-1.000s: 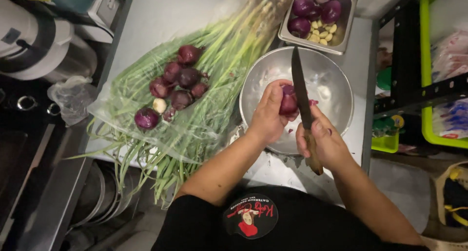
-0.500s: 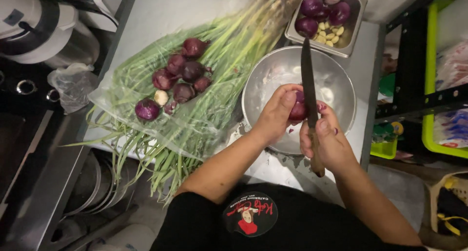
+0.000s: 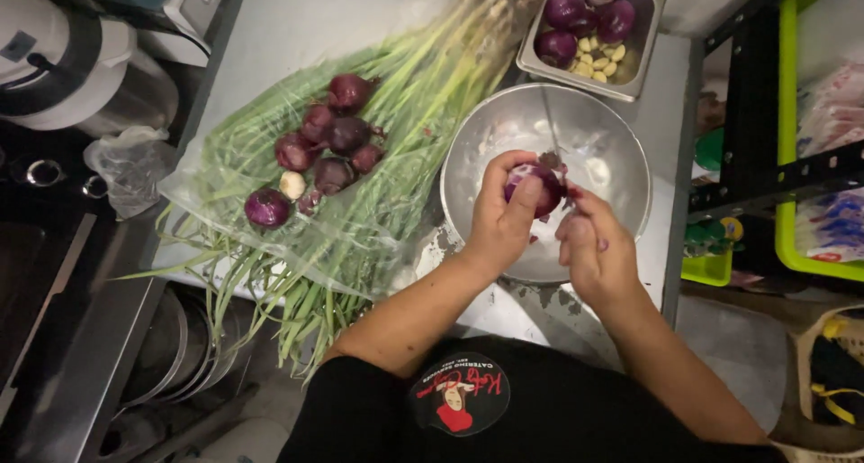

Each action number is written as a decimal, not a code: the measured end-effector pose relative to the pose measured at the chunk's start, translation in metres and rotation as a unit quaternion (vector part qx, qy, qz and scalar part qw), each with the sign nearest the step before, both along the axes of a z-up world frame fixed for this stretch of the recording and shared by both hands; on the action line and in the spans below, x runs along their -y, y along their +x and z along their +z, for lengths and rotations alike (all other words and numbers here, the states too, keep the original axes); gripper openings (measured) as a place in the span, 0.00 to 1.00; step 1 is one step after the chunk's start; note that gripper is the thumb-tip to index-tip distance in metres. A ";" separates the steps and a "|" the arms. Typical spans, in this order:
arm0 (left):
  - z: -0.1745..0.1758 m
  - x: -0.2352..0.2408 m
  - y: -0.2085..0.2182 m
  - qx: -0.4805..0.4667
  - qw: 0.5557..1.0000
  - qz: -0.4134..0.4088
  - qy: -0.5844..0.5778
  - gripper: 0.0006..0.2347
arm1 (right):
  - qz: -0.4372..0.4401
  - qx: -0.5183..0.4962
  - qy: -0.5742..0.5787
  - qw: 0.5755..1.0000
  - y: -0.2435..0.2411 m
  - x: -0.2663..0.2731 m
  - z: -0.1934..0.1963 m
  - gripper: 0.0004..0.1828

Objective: The recorder is peeling red onions with a knife over a metal bowl.

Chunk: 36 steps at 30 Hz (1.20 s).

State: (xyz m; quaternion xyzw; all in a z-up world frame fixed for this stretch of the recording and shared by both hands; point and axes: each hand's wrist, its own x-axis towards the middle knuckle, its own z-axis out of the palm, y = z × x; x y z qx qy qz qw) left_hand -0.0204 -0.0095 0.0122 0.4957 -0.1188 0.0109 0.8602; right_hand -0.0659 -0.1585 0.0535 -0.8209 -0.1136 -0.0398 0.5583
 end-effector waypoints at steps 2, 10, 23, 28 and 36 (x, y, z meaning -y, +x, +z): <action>-0.011 0.005 0.002 -0.013 1.000 0.014 0.013 0.17 | -0.014 -0.004 0.018 1.000 0.006 0.004 -0.007 0.31; -0.022 -0.009 0.018 -0.112 0.955 -0.144 -0.232 0.19 | -0.084 -0.107 0.133 0.982 0.027 0.024 -0.005 0.29; -0.033 -0.016 0.049 -0.191 0.901 -0.217 -0.324 0.22 | -0.092 -0.094 -0.005 0.991 0.024 0.027 -0.015 0.29; -0.058 -0.015 0.053 -0.213 0.870 -0.204 -0.396 0.18 | -0.039 -0.030 -0.121 0.991 0.008 0.002 -0.005 0.28; -0.069 -0.004 0.049 -0.160 0.879 -0.201 -0.402 0.17 | 0.006 -0.041 -0.215 0.976 0.004 -0.020 0.016 0.36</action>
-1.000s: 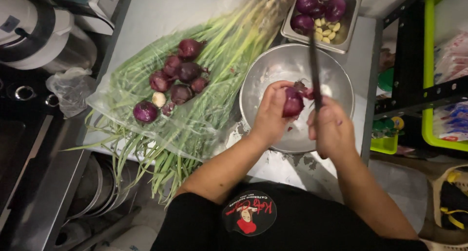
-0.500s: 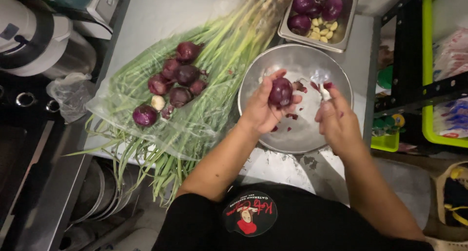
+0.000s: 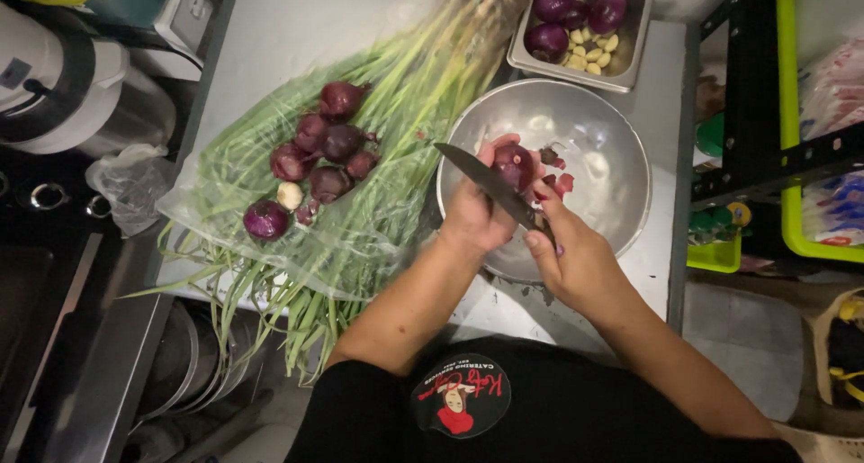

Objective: The recorder is peeling red onions with a knife over a metal bowl.

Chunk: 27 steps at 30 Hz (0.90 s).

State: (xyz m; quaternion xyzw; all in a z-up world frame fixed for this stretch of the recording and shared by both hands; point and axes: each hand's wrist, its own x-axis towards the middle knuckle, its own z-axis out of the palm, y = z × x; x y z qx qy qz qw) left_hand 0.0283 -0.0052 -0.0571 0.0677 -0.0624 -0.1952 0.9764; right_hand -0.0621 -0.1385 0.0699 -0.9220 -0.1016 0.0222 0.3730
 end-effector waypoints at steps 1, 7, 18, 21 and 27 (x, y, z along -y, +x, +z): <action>0.004 0.000 -0.002 0.000 1.000 0.000 0.000 0.17 | 0.000 0.000 0.000 1.000 0.000 0.002 -0.003 0.36; 0.026 -0.002 -0.013 0.033 0.999 0.016 -0.006 0.15 | 0.017 0.081 0.034 0.996 0.003 0.007 -0.007 0.32; 0.038 -0.007 -0.020 0.116 0.988 0.093 0.049 0.15 | -0.078 -0.058 0.251 0.963 0.023 0.024 -0.036 0.28; 0.045 -0.013 -0.020 0.111 0.990 0.078 0.025 0.15 | -0.105 -0.080 0.260 0.956 0.032 0.027 -0.019 0.27; 0.038 -0.017 -0.016 0.100 0.991 0.068 0.058 0.19 | -0.136 -0.023 0.261 0.955 0.032 0.053 -0.043 0.27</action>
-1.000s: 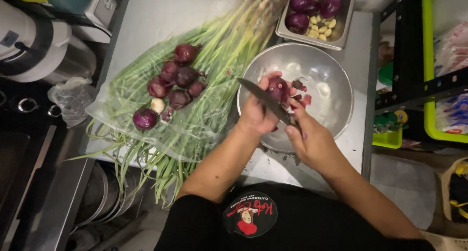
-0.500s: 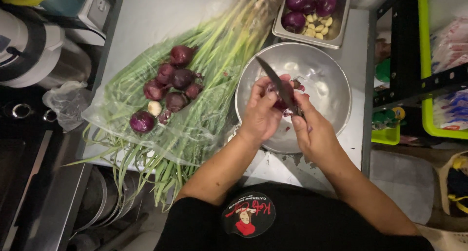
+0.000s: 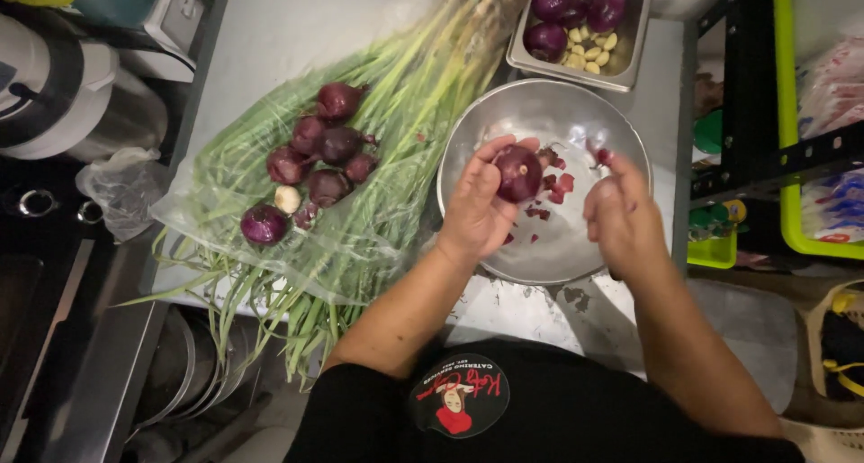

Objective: The recorder is peeling red onions with a knife over a metal bowl.

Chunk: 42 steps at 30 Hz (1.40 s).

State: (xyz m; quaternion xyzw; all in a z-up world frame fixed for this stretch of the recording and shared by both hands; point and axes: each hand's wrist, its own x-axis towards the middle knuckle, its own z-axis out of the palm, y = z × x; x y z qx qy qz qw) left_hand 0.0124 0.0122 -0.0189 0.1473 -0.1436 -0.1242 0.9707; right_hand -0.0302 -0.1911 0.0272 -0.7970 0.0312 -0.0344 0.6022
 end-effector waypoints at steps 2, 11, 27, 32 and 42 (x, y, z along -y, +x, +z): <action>-0.011 0.005 0.003 0.000 1.000 0.017 0.025 0.19 | 0.049 0.041 -0.060 0.996 -0.008 -0.005 0.002 0.28; -0.018 0.001 0.008 -0.105 0.976 -0.010 0.189 0.24 | 0.147 0.140 -0.310 0.929 -0.024 -0.049 0.052 0.35; -0.029 -0.007 0.015 0.119 0.841 0.174 0.498 0.18 | 0.170 0.015 -0.214 0.962 -0.028 -0.033 0.042 0.37; -0.016 -0.005 0.010 0.036 0.869 0.092 0.484 0.15 | 0.163 0.157 -0.305 0.925 -0.016 -0.028 0.026 0.30; -0.019 -0.003 0.018 -0.002 0.910 0.083 0.405 0.17 | 0.031 -0.111 -0.159 0.981 -0.006 -0.007 0.027 0.29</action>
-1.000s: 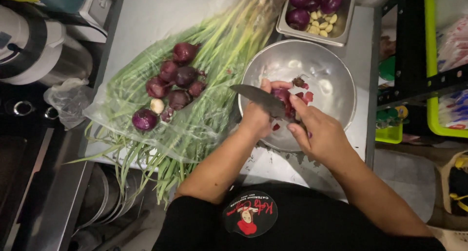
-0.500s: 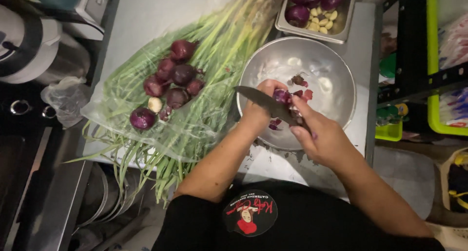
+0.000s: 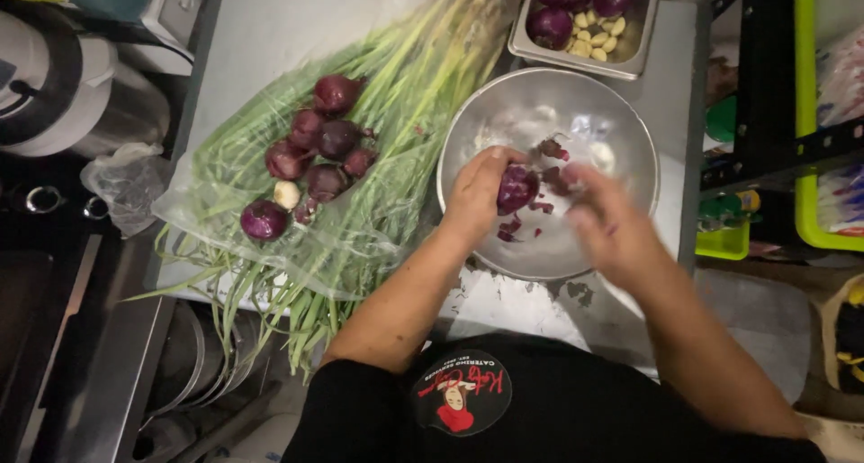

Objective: The recorder is peeling red onions with a knife over a metal bowl.

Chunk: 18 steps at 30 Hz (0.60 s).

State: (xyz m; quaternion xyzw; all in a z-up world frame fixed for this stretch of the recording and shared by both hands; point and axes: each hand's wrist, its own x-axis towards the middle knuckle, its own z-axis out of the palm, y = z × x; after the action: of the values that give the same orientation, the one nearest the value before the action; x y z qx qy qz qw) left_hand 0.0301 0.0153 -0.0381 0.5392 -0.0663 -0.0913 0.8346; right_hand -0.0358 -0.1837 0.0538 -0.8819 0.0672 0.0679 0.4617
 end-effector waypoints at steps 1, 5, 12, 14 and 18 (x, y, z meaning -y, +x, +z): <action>-0.001 0.002 0.001 0.000 1.000 -0.002 0.000 0.17 | -0.002 0.000 0.000 1.000 -0.004 -0.006 0.005 0.29; 0.001 0.003 -0.001 0.068 0.994 0.038 0.077 0.16 | 0.201 0.193 -0.094 0.956 -0.012 -0.022 0.017 0.33; 0.026 -0.001 -0.020 0.070 0.992 0.054 0.092 0.16 | 0.113 0.165 0.006 0.980 0.011 0.000 -0.028 0.24; 0.017 -0.004 -0.019 0.074 0.994 0.056 0.057 0.17 | 0.069 0.093 0.085 0.990 0.010 0.012 -0.036 0.25; 0.012 -0.003 -0.019 0.062 0.996 0.056 -0.006 0.17 | 0.083 0.028 0.160 0.983 -0.009 0.017 -0.034 0.31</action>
State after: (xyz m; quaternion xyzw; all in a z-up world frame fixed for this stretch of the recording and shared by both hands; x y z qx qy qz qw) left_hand 0.0112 0.0182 -0.0257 0.5418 -0.0882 -0.0100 0.8358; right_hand -0.0447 -0.2007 0.0195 -0.8006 -0.0310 0.0913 0.5914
